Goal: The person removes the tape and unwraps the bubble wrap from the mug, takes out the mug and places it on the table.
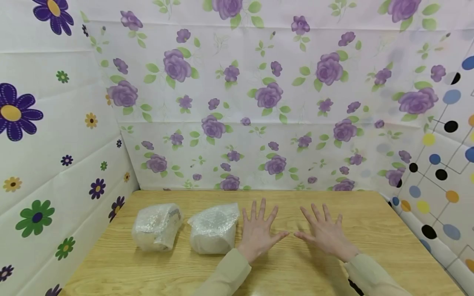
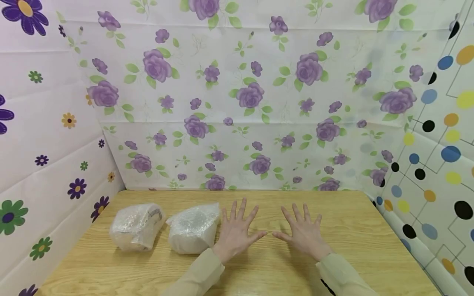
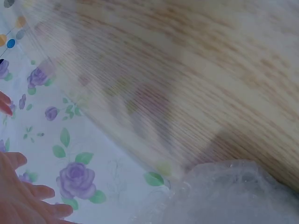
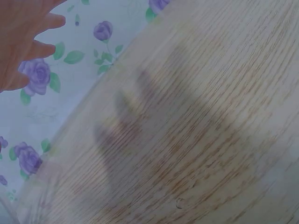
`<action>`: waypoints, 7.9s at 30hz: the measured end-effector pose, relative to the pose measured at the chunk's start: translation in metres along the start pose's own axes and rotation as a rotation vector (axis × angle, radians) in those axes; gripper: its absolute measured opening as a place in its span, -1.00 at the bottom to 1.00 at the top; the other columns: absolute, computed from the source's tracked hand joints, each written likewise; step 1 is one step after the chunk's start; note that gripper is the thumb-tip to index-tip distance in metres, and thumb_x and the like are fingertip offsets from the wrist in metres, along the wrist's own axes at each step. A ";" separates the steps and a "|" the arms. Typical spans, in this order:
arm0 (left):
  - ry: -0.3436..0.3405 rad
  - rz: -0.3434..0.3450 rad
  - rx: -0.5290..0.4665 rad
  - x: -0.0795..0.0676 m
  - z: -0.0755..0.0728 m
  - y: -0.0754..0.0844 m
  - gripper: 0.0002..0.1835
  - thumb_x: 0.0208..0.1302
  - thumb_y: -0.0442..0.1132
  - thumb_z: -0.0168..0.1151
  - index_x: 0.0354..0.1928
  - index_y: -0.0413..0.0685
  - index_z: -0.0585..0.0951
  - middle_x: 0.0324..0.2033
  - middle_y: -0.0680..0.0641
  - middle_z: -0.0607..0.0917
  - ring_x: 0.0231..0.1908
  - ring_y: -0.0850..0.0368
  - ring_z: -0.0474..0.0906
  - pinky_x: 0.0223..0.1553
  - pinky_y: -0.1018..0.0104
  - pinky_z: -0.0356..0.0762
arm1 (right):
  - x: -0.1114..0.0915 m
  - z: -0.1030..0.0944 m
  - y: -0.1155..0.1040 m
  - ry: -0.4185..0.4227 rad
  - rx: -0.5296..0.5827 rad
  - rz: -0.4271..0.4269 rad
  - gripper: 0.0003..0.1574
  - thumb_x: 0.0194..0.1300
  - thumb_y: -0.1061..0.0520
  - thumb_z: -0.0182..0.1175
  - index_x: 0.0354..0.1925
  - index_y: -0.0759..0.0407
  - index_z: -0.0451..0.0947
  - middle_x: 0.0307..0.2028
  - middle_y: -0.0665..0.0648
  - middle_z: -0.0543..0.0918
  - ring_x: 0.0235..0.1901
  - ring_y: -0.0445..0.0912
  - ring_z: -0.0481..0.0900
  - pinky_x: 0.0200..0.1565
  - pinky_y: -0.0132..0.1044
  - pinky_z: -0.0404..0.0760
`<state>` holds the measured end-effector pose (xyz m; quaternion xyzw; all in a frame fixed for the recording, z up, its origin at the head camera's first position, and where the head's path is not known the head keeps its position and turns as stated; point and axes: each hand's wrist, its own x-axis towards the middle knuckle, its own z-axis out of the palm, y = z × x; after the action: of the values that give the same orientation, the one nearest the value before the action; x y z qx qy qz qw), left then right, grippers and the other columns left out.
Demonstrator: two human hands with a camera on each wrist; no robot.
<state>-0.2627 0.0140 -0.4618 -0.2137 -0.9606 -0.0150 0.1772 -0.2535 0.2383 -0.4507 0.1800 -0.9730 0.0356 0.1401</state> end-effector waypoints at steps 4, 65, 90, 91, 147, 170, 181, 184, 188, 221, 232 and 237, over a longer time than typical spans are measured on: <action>-0.008 0.011 0.008 0.000 -0.002 -0.001 -0.09 0.04 0.53 -0.64 0.38 0.27 0.05 0.35 -0.17 -0.11 0.28 -0.22 -0.26 0.12 -0.29 -0.16 | 0.000 -0.001 -0.001 -0.002 0.031 0.001 0.00 0.14 -0.47 -0.08 0.33 0.12 0.13 0.24 0.40 0.14 0.17 0.44 -0.01 -0.15 0.54 -0.09; 0.086 -0.018 -0.197 -0.012 -0.062 -0.110 -0.14 0.13 0.43 -0.20 0.39 0.12 0.06 0.32 -0.24 -0.02 0.26 -0.28 -0.16 0.15 -0.21 -0.08 | 0.024 -0.002 -0.034 -0.009 0.502 -0.056 0.07 0.12 -0.34 0.11 0.40 0.06 -0.09 0.29 0.31 0.08 0.19 0.26 0.11 0.01 0.27 0.20; 0.083 -0.128 -0.357 -0.044 -0.054 -0.151 -0.15 0.14 0.34 -0.03 0.35 -0.02 0.15 0.30 -0.28 0.03 0.23 -0.26 -0.02 0.14 -0.18 -0.02 | 0.046 0.005 -0.055 0.009 0.699 -0.094 -0.06 0.14 -0.01 0.25 0.37 0.05 0.02 0.27 0.21 0.16 0.22 0.17 0.09 0.09 0.19 0.16; 0.085 -0.133 -0.364 -0.045 -0.054 -0.152 -0.16 0.15 0.34 -0.03 0.35 -0.02 0.16 0.30 -0.28 0.04 0.22 -0.26 0.00 0.13 -0.19 0.01 | 0.047 0.006 -0.056 0.013 0.702 -0.096 -0.07 0.14 0.01 0.26 0.36 0.07 0.04 0.27 0.22 0.17 0.21 0.17 0.10 0.09 0.18 0.16; 0.186 -0.067 -0.696 -0.091 -0.019 -0.172 -0.17 0.01 0.05 0.33 0.20 -0.27 0.21 0.07 -0.18 0.23 0.03 -0.10 0.22 -0.05 -0.11 0.34 | 0.092 0.034 -0.130 -0.190 1.187 -0.138 -0.01 0.10 0.27 0.27 0.38 0.17 -0.05 0.29 0.36 0.02 0.12 0.39 0.14 0.04 0.09 0.31; 0.181 -0.126 -0.803 -0.090 -0.020 -0.177 -0.20 -0.06 0.04 0.39 0.18 -0.20 0.31 0.07 -0.11 0.29 0.03 -0.09 0.26 -0.04 -0.13 0.31 | 0.097 0.043 -0.143 -0.276 1.235 -0.075 0.13 0.10 0.18 0.27 0.41 0.08 -0.23 0.27 0.48 -0.07 0.10 0.36 0.21 -0.06 -0.03 0.45; 0.133 -0.177 -0.861 -0.090 -0.021 -0.178 -0.17 -0.08 0.06 0.40 0.21 -0.17 0.31 0.08 -0.08 0.30 0.05 -0.07 0.25 -0.03 -0.10 0.31 | 0.090 0.012 -0.156 -0.239 1.284 -0.014 0.06 0.07 0.31 0.28 0.36 0.29 -0.13 0.18 0.51 0.08 0.03 0.32 0.29 -0.09 -0.09 0.48; 0.143 -0.175 -0.868 -0.090 -0.020 -0.179 -0.17 -0.08 0.04 0.41 0.21 -0.17 0.31 0.08 -0.09 0.30 0.05 -0.07 0.25 -0.04 -0.09 0.33 | 0.088 0.008 -0.159 -0.229 1.306 -0.004 0.05 0.06 0.34 0.28 0.36 0.30 -0.12 0.17 0.50 0.09 0.00 0.30 0.32 -0.11 -0.12 0.50; 0.156 -0.161 -0.880 -0.090 -0.019 -0.179 -0.18 -0.10 0.02 0.42 0.21 -0.15 0.32 0.09 -0.10 0.31 0.06 -0.09 0.25 -0.05 -0.10 0.34 | 0.088 0.008 -0.160 -0.209 1.338 -0.005 0.05 0.04 0.37 0.29 0.35 0.31 -0.11 0.15 0.49 0.10 -0.06 0.26 0.39 -0.18 -0.15 0.53; 0.042 -0.173 -0.981 -0.060 -0.025 -0.160 -0.17 -0.19 -0.10 0.49 0.21 0.00 0.34 0.14 -0.09 0.34 0.13 -0.07 0.23 -0.03 -0.04 0.36 | 0.075 0.035 -0.127 -0.033 1.277 0.135 0.08 -0.07 0.16 0.42 0.32 0.16 0.04 0.05 0.35 0.22 -0.18 0.17 0.43 -0.32 -0.19 0.55; 0.003 -0.103 -1.027 -0.046 -0.025 -0.150 -0.13 -0.24 0.06 0.47 0.20 0.04 0.35 0.13 0.02 0.34 0.13 0.00 0.22 0.00 -0.02 0.33 | 0.063 0.027 -0.115 0.041 1.255 0.208 0.08 -0.12 0.18 0.45 0.30 0.14 0.08 0.00 0.31 0.26 -0.21 0.10 0.47 -0.32 -0.17 0.55; 0.030 -0.036 -1.014 -0.038 -0.024 -0.144 -0.14 -0.27 -0.02 0.50 0.17 -0.08 0.37 0.07 -0.02 0.40 0.09 -0.02 0.27 0.00 0.02 0.34 | 0.059 0.025 -0.109 0.068 1.231 0.223 0.08 -0.13 0.21 0.45 0.29 0.15 0.10 -0.02 0.32 0.28 -0.21 0.12 0.47 -0.32 -0.18 0.56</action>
<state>-0.2827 -0.1347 -0.4452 -0.2558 -0.8333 -0.4858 0.0646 -0.2737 0.1140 -0.4555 0.1237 -0.7821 0.6096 0.0373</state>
